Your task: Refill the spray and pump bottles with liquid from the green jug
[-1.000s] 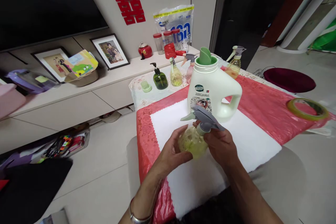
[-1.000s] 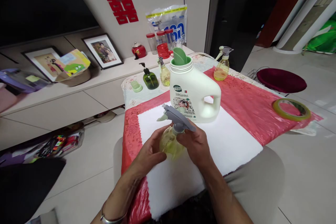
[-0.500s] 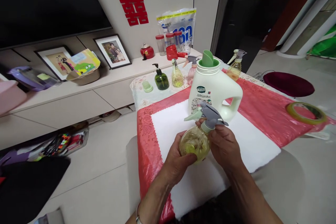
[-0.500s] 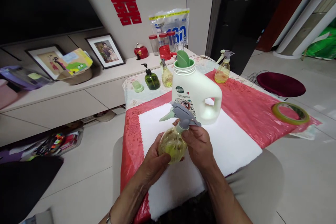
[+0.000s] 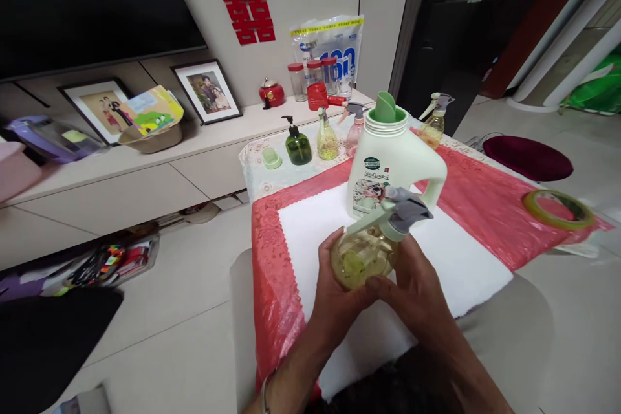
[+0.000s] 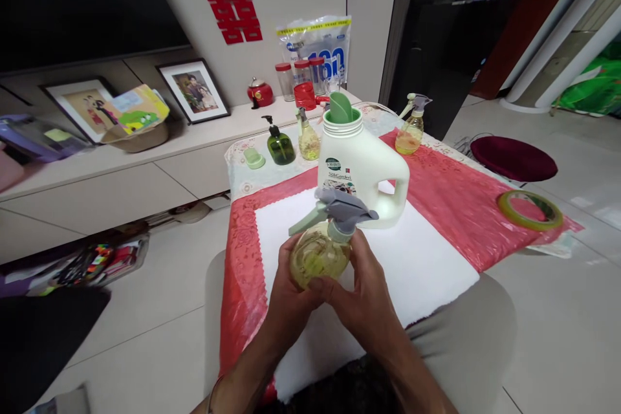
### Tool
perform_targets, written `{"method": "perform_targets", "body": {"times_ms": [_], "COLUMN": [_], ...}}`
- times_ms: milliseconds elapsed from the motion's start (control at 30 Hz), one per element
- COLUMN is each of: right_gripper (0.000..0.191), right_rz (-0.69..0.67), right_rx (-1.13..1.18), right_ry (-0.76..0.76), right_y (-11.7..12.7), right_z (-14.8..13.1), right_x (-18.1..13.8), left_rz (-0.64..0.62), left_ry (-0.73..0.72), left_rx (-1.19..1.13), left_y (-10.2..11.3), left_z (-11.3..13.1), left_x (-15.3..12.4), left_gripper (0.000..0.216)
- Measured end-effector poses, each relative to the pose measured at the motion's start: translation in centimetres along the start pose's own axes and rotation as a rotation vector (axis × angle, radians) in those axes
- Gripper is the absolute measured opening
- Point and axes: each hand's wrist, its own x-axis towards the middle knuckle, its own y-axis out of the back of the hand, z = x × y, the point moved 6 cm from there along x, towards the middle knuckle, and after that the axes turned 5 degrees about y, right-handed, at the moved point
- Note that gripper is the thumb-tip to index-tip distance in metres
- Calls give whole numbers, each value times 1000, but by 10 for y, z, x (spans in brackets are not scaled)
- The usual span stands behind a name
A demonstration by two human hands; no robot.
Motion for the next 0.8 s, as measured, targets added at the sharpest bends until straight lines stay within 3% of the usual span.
{"method": "perform_targets", "body": {"times_ms": [200,267,367,467,533,633,800], "right_gripper": [80,80,85,84,77,67,73], "right_rz": [117,138,197,366,414,417,471], "right_rx": [-225,-206,-160,-265,-394,-512,-575], "right_ry": [-145,-161,-126,-37,62,43,6], "right_y": [17,28,56,104,136,182,241], "right_z": [-7,-12,-24,-43,-54,-49,-11], "right_x": [-18,-26,-34,-33,-23,5,63], "left_rz": [-132,-202,-215,-90,30,133,188], "left_ry": [-19,31,-20,-123,-148,-139,-178], "left_rx": [112,180,258,394,446,465,454], "left_y": [-22,-29,-31,-19,-7,10,24], "left_z": [-10,-17,-21,-19,-21,-29,-42], "left_x": [-12,-14,-7,10,21,31,34], "left_gripper": [110,108,89,52,39,39,39]}}
